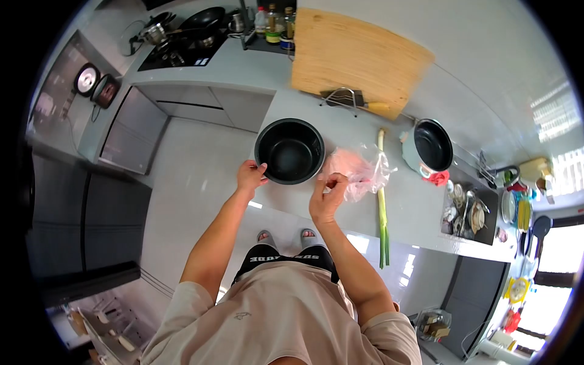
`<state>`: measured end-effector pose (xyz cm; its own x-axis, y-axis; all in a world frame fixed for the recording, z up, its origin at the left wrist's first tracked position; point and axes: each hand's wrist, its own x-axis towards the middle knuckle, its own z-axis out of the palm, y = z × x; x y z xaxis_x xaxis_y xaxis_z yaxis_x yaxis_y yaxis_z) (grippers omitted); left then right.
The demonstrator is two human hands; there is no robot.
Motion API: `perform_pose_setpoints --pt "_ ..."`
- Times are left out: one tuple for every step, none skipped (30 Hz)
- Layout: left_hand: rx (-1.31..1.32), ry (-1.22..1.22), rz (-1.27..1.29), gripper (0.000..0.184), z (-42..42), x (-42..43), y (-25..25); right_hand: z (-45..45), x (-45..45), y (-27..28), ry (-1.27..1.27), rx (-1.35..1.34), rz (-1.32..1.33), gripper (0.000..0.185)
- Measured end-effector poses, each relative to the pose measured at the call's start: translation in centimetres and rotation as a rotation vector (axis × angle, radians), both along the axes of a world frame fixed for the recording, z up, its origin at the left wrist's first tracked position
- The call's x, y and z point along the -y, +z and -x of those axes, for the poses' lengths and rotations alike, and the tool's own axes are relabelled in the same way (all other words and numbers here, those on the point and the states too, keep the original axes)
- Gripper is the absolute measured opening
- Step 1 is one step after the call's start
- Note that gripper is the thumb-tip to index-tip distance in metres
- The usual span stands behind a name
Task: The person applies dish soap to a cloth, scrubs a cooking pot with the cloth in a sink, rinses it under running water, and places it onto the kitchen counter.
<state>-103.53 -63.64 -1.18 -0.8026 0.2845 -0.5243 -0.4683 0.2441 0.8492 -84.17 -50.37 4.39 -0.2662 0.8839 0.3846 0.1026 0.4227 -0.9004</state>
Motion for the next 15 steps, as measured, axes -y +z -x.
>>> perform_pose_setpoints --pt "-0.014 -0.023 0.03 0.031 0.0 0.4 0.1 0.9 0.7 -0.2 0.078 0.009 -0.028 0.02" --pt "-0.026 -0.042 0.063 0.033 0.0 1.1 0.2 1.8 1.5 -0.4 0.134 -0.011 0.018 0.022" --pt "-0.024 -0.012 0.072 0.033 -0.1 2.0 0.8 2.7 2.3 -0.7 0.164 -0.01 0.027 0.022" --pt "-0.064 -0.009 0.079 0.035 0.0 3.1 1.3 3.7 3.2 -1.0 0.22 0.006 0.061 0.023" --pt "-0.104 -0.006 0.086 0.039 0.2 4.3 1.8 4.6 4.1 -1.4 0.276 0.022 0.093 0.024" --pt "-0.132 0.023 0.087 0.038 0.5 5.9 1.5 5.6 5.1 -1.5 0.332 0.054 0.103 0.026" --pt "-0.126 0.054 0.097 0.038 0.8 7.8 1.3 6.5 6.3 -1.8 0.363 0.059 0.11 0.026" --pt "-0.134 0.076 0.081 0.04 1.0 10.1 1.2 7.5 7.7 -1.9 0.411 0.105 0.076 0.026" --pt "-0.152 0.102 0.057 0.041 1.8 12.3 1.4 8.9 9.2 -1.7 0.461 0.14 0.03 0.027" --pt "-0.163 0.139 0.052 0.041 2.8 14.7 1.6 10.2 11.0 -1.4 0.508 0.179 0.062 0.028" --pt "-0.156 0.151 0.079 0.041 3.8 17.3 1.8 11.6 13.0 -1.1 0.542 0.169 0.046 0.028" --pt "-0.148 0.165 0.105 0.041 4.8 19.9 1.8 13.1 14.9 -1.0 0.612 0.172 0.05 0.027" --pt "-0.16 0.203 0.099 0.041 6.1 22.7 1.0 14.7 17.2 -1.4 0.682 0.177 0.055 0.026" --pt "-0.153 0.232 0.065 0.042 7.5 25.8 0.3 16.4 19.8 -1.9 0.718 0.176 0.095 0.026" --pt "-0.146 0.261 0.032 0.042 8.9 28.8 -0.4 18.3 22.0 -2.4 0.763 0.194 0.132 0.027"
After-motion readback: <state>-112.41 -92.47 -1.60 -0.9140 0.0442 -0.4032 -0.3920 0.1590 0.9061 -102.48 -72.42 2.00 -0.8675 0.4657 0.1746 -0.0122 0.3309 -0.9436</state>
